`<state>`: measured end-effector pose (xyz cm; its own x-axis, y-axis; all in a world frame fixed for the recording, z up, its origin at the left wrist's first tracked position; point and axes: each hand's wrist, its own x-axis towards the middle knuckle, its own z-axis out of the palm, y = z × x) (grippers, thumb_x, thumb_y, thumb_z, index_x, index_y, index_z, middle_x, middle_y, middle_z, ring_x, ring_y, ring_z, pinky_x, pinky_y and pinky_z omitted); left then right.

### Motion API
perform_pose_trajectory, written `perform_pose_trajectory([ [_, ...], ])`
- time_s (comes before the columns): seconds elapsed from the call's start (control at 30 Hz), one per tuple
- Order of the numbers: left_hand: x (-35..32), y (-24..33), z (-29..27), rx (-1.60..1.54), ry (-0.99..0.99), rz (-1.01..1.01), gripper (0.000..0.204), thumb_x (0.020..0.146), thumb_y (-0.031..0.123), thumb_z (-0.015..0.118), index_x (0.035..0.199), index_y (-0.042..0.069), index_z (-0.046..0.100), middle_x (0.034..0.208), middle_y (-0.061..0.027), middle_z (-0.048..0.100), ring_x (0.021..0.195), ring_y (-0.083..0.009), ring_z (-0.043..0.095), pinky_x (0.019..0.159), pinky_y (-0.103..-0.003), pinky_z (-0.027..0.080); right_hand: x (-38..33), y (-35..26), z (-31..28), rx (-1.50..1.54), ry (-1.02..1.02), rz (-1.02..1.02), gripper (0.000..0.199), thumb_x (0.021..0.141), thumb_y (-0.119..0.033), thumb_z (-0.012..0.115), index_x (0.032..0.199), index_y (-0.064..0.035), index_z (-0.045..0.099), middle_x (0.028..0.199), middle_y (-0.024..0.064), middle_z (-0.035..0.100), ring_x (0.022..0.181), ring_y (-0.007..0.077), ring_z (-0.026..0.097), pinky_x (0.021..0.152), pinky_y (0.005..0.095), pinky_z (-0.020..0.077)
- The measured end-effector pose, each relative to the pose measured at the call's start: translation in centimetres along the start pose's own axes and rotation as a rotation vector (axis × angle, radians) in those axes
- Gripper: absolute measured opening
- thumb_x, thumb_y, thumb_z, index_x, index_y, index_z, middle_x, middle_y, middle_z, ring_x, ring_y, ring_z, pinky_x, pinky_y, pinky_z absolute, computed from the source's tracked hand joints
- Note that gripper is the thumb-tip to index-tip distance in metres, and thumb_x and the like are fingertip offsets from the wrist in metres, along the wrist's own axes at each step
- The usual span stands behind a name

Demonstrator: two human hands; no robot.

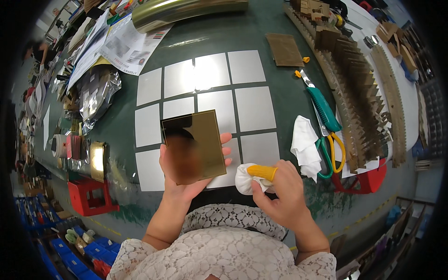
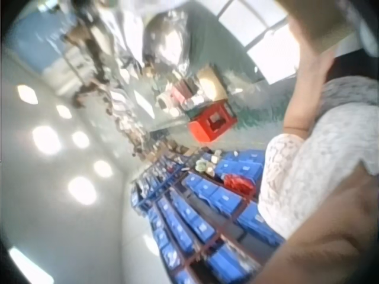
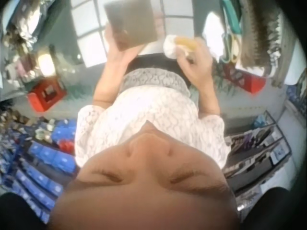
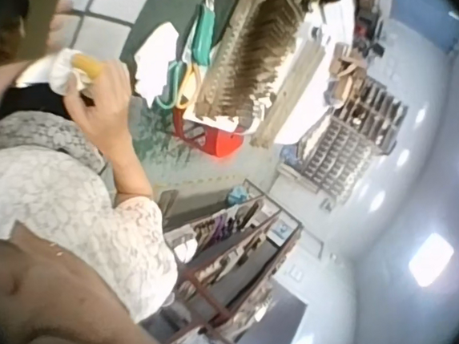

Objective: The person cleans small square mirrors using a white cloth. They pick up mirrors from a stack, wipe the reflective surface, and place them back down. The person also uses a yellow tool to smooth the surface of the mirrors.

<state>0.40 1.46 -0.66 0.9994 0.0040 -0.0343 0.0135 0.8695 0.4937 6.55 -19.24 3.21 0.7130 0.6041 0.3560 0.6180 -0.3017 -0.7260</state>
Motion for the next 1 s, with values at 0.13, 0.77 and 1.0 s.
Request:
perform_pose_trajectory([
  [0.13, 0.1, -0.1, 0.3, -0.056, -0.014, -0.019, 0.091, 0.088, 0.074, 0.035, 0.147, 0.005, 0.027, 0.144, -0.0271, 0.037, 0.123, -0.0327, 0.050, 0.104, -0.045, 0.041, 0.2, -0.2, -0.2, 0.013, -0.027, -0.006, 0.020, 0.074, -0.002, 0.072, 0.091, 0.0016, 0.063, 0.072, 0.0112, 0.050, 0.062, 0.0282, 0.047, 0.055, 0.0372, 0.0351],
  [0.77, 0.2, -0.5, 2.3, 0.227, 0.159, -0.126, 0.084, 0.093, 0.068, 0.022, 0.148, 0.004, 0.026, 0.141, -0.0298, 0.040, 0.121, -0.0414, 0.053, 0.102, -0.051, 0.042, 0.9, 1.2, -1.2, 0.017, 0.160, 0.129, 0.014, 0.080, -0.002, 0.070, 0.090, 0.0043, 0.062, 0.075, 0.0120, 0.054, 0.063, 0.0249, 0.052, 0.055, 0.0321, 0.0398],
  [1.0, -0.1, -0.5, 1.8, 0.207, 0.128, -0.130, 0.083, 0.094, 0.067, 0.021, 0.148, 0.004, 0.026, 0.138, -0.0304, 0.043, 0.119, -0.0396, 0.054, 0.101, -0.051, 0.043, 1.1, 1.1, -1.4, 0.043, 0.154, 0.131, 0.013, 0.082, -0.003, 0.069, 0.090, 0.0046, 0.063, 0.075, 0.0110, 0.054, 0.063, 0.0225, 0.052, 0.055, 0.0303, 0.0400],
])
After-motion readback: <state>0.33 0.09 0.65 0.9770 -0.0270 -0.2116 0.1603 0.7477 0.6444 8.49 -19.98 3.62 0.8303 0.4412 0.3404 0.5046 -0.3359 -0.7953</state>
